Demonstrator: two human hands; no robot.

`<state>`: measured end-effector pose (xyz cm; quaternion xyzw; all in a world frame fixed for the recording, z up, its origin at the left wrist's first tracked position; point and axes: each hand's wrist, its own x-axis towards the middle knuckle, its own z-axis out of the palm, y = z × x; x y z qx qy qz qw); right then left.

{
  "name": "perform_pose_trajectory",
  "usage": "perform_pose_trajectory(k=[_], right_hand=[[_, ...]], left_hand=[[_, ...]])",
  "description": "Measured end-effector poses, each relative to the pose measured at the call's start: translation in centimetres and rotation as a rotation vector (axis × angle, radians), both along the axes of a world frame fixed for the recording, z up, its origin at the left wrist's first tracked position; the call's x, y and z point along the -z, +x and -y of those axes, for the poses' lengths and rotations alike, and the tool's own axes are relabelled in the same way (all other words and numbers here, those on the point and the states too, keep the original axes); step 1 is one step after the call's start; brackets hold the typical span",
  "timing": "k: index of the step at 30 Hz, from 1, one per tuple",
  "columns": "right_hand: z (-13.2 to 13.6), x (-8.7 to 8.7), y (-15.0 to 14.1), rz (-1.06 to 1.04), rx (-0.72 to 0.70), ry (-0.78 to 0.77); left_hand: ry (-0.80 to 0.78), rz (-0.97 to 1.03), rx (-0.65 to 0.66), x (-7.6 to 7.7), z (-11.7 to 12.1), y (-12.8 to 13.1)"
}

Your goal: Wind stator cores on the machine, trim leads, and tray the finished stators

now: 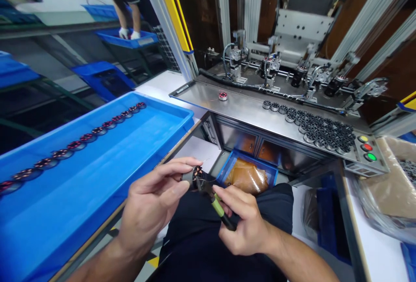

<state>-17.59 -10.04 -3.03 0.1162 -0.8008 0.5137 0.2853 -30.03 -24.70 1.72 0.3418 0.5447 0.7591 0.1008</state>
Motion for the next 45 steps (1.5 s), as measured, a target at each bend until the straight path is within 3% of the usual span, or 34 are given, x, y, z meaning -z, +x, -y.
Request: perform_pose_trajectory(k=[5, 17, 35, 45], right_hand=[[-0.3, -0.1, 0.8, 0.080, 0.088, 0.048], [-0.1, -1.6, 0.7, 0.084, -0.021, 0.034], [0.1, -1.3, 0.5, 0.132, -0.075, -0.118], [0.2, -1.3, 0.7, 0.110, -0.054, -0.073]], left_hand=[[-0.036, -0.087, -0.063, 0.1, 0.3, 0.2], [-0.106, -0.363, -0.139, -0.1, 1.0, 0.6], [-0.119, -0.413, -0.136, -0.3, 1.1, 0.5], [-0.167, -0.438, -0.156, -0.2, 1.4, 0.5]])
